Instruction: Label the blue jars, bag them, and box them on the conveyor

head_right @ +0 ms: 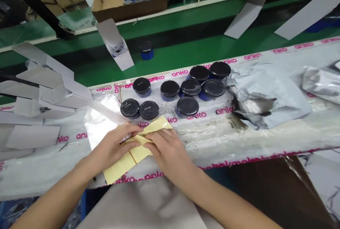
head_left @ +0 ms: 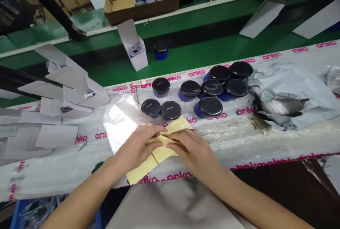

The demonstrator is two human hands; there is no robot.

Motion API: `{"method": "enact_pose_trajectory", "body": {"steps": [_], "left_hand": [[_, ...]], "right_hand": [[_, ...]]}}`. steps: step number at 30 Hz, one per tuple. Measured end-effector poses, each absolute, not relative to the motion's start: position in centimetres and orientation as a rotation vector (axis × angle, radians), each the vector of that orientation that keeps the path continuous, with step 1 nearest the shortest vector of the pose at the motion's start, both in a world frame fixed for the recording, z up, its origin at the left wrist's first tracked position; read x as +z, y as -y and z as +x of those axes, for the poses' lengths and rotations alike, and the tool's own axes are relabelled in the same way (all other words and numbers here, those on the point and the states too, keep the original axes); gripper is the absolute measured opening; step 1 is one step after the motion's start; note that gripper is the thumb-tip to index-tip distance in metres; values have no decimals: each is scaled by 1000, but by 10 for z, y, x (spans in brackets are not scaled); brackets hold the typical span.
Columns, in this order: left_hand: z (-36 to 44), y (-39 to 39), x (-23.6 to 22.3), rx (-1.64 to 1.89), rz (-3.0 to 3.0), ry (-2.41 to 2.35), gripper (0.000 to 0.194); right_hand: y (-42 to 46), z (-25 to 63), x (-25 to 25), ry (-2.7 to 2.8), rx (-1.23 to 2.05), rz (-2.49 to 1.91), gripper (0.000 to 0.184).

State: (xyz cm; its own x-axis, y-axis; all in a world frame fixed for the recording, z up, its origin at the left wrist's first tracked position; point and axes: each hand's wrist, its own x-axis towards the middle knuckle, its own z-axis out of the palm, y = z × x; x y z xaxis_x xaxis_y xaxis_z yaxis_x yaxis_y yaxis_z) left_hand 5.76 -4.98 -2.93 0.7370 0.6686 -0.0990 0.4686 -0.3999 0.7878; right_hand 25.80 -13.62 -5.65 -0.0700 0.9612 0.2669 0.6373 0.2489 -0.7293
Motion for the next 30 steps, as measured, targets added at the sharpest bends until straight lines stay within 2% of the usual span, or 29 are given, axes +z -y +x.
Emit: {"method": "enact_pose_trajectory", "body": {"steps": [4, 14, 18, 23, 27, 30], "left_hand": [[60, 43, -28, 248, 2100, -786, 20], [65, 42, -22, 160, 2053, -775, 31], [69, 44, -22, 152, 2086, -799, 33], [71, 45, -23, 149, 2106, -838, 34], [65, 44, -30, 162, 2040, -757, 19], [63, 45, -37, 224, 1973, -792, 29]], "right_hand": [[136, 258, -53, 1774, 525, -1465, 9], [138, 256, -45, 1990, 199, -1486, 12], [140, 256, -44, 2038, 115, -1464, 18], [141, 254, -48, 1979, 121, -1474, 23], [140, 256, -51, 1905, 261, -1450, 16], [139, 257, -50, 1892, 330, -1471, 12]]}}
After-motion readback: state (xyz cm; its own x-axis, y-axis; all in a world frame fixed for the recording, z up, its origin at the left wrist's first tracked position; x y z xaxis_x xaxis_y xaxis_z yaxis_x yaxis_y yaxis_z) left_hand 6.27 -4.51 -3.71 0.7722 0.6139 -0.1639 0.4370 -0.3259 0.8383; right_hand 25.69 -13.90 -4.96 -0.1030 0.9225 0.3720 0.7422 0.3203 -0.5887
